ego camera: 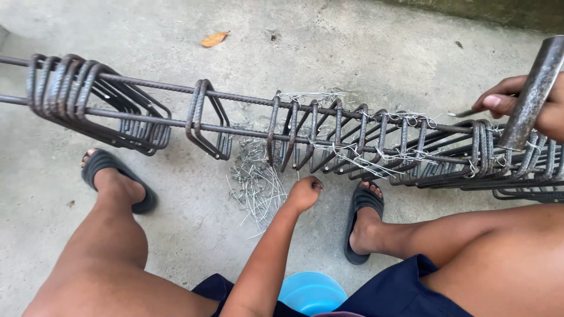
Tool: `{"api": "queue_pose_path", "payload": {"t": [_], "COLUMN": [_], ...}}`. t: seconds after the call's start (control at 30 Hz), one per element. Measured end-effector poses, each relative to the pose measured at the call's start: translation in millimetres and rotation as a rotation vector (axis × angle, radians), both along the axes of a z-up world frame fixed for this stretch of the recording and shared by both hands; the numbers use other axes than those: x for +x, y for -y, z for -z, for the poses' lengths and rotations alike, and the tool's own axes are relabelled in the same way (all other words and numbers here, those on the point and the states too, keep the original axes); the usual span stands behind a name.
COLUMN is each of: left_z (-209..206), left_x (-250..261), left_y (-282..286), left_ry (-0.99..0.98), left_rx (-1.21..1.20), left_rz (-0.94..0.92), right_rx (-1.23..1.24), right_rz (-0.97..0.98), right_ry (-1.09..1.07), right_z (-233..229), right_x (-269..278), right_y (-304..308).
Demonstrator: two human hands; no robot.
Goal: Tying steel wire around rebar intersections using a manual twisting tool to assemble a structural frame.
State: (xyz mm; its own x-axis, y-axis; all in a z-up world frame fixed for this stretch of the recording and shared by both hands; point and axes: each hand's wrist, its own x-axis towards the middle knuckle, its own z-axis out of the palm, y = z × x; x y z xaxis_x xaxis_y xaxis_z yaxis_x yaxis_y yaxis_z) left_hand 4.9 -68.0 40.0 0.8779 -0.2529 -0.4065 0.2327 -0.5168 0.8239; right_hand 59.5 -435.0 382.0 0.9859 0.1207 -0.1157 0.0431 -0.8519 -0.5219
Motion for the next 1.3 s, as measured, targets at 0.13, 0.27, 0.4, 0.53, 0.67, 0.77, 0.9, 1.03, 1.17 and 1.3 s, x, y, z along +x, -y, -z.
{"api": "queue_pose_path", "payload": {"t": [0.13,0.27,0.4,0.53,0.67,0.77,0.9,1.03,1.17,1.3], "left_z": [-13,-52,-133,-228,-296,-328,-346,-369,-362,-366], "left_x": [-1,-3,-3,17,28,41,39,32,24,24], "left_y": [0,4,11,14,-13,-42,-67,-64,-46,-52], "left_ry": [-0.051,-0.255,-0.322,-0.416,-0.340,-0.276,-0.190,-0.120,-0.145,-0.296], "left_rx": [-0.039,-0.255,-0.535,-0.896,-0.834,-0.712,-0.868,-0.766,-0.900,-1.073], "left_rz": [0.103,0.069,0.118,0.146,0.176,0.133,0.120,0.104,0.068,0.007], "right_rx": [0.066,0.016,0.071,-0.101,0.009,-0.034,-0.014,0.009,0.086,-0.014], "right_rz": [-0.043,-0.121,-0.132,-0.131,-0.260,-0.296,-0.267,-0.459,-0.655,-0.734], "right_ry": [0.102,0.286,0.285,0.320,0.402,0.366,0.241,0.287,0.276,0.439], "right_z": [-2,-29,-49,-80,-86,-95,-88,-79,-78,-53], "right_x": [-6,-18,-24,-32,-33,-35,-26,-22,-21,-7], "right_y": [4,-44,-84,-132,-154,-175,-190,-200,-212,-191]}}
